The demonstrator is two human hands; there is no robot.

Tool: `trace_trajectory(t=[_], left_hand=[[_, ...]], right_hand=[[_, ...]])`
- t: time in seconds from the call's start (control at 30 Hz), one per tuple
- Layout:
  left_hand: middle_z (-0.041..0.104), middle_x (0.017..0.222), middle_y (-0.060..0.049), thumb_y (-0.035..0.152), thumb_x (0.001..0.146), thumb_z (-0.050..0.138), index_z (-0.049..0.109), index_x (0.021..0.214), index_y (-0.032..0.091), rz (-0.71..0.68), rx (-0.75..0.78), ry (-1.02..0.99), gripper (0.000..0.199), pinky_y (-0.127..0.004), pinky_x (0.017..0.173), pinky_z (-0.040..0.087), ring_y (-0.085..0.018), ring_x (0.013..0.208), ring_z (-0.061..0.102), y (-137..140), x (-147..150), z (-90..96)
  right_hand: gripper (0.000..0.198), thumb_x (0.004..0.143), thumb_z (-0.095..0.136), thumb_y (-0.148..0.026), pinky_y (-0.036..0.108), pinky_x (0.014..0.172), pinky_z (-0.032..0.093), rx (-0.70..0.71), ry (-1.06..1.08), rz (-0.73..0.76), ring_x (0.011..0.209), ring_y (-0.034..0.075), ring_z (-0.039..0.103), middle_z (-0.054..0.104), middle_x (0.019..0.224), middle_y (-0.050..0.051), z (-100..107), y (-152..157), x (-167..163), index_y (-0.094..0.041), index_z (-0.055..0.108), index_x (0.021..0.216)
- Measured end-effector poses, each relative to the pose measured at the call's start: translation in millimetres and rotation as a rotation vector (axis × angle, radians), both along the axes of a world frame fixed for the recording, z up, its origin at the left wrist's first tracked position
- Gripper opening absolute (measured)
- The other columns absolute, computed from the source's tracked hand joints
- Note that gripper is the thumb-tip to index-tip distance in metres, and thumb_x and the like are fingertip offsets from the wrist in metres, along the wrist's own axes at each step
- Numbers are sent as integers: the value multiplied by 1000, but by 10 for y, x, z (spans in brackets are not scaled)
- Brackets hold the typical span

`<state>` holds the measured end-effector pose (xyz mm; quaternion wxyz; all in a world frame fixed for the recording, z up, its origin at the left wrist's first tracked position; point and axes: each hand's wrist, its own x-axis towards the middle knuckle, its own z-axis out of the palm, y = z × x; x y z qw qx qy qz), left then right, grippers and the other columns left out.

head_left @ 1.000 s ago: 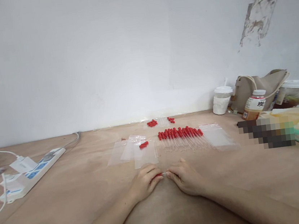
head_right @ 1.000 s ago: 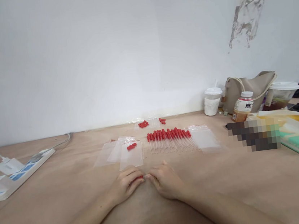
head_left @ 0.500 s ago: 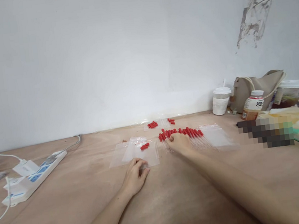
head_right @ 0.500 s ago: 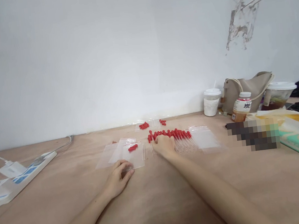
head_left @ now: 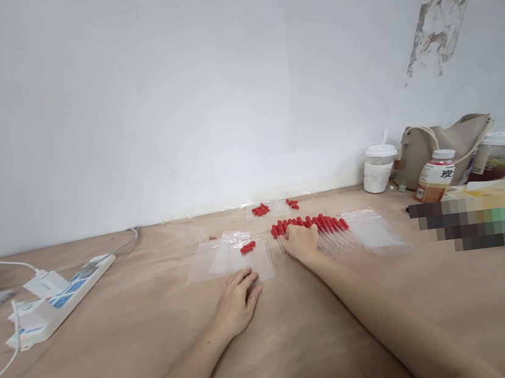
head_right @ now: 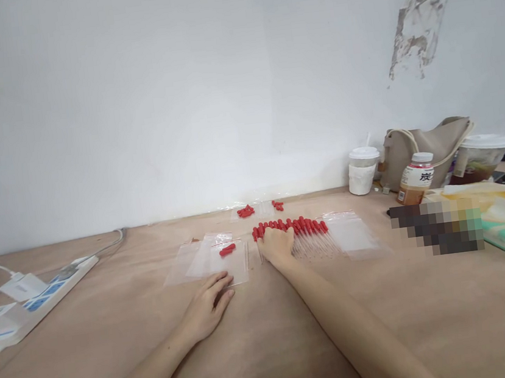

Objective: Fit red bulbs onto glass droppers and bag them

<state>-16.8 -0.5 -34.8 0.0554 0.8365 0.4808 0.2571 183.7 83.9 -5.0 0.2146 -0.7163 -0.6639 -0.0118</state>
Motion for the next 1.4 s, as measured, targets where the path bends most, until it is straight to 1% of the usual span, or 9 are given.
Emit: trace_trajectory(t=[0.17, 0.37, 0.6, 0.8, 1.0, 1.13, 1.23, 1.3, 1.4], left_hand=[[51, 110, -8, 30, 81, 48, 53, 106, 19, 32, 31, -68, 27, -34, 88, 39, -21, 104, 47, 133, -8, 70], [52, 92, -7, 25, 77, 53, 54, 91, 17, 216, 80, -75, 16, -36, 82, 39, -23, 92, 51, 753, -37, 245], [52, 71, -3, 18, 69, 60, 54, 71, 16, 200, 16, -59, 6, -29, 64, 41, -19, 67, 53, 1113, -21, 158], [49, 81, -4, 15, 75, 52, 54, 92, 16, 189, 67, -124, 17, -31, 70, 42, -19, 75, 53, 935, -2, 167], [47, 84, -4, 22, 82, 44, 58, 86, 17, 109, 81, -233, 16, -25, 66, 44, -16, 79, 51, 505, 57, 179], [50, 68, 0, 25, 77, 51, 53, 79, 15, -9, -196, -524, 11, -22, 54, 41, -11, 60, 50, 173, 151, 186], [48, 62, 3, 26, 74, 56, 48, 75, 15, -110, -347, -612, 14, -19, 52, 38, -9, 56, 46, -31, 245, 217], [48, 63, 3, 26, 73, 57, 47, 74, 15, -145, -347, -582, 15, -20, 54, 38, -9, 58, 46, -105, 295, 225], [46, 63, 3, 29, 75, 55, 48, 75, 16, -117, -285, -513, 15, -20, 54, 37, -10, 57, 44, -125, 329, 190]], right_hand=[[30, 78, 40, -36, 38, 82, 20, -44, -20, 89, 81, 21, 58, 65, 81, 10, 31, -88, -193, -16, 62, 80], [30, 74, 45, -36, 40, 82, 23, -145, -8, 79, 82, 24, 59, 65, 85, 15, 33, -49, -366, -13, 64, 81], [25, 71, 52, -32, 38, 79, 30, -245, 48, 49, 81, 23, 60, 66, 86, 13, 102, 29, -416, -16, 64, 85], [22, 70, 53, -26, 37, 78, 32, -279, 70, 50, 80, 23, 60, 66, 86, 14, 123, 29, -476, -14, 64, 84], [25, 75, 46, -29, 34, 72, 35, -222, 106, 106, 84, 25, 59, 65, 86, 14, 216, -68, -437, -13, 63, 85], [25, 81, 36, -24, 26, 67, 37, -107, 135, 222, 82, 19, 58, 63, 88, 12, 253, -288, -145, -12, 57, 87], [21, 85, 32, -21, 22, 64, 37, 27, 219, 442, 71, 12, 55, 61, 80, 5, 117, -526, 133, -14, 51, 88], [21, 87, 30, -21, 23, 65, 38, 138, 284, 600, 70, 12, 53, 59, 76, 4, -28, -689, 284, -15, 51, 85], [20, 87, 33, -22, 26, 70, 39, 243, 301, 646, 75, 13, 52, 59, 80, 3, -216, -893, 416, -18, 52, 85]])
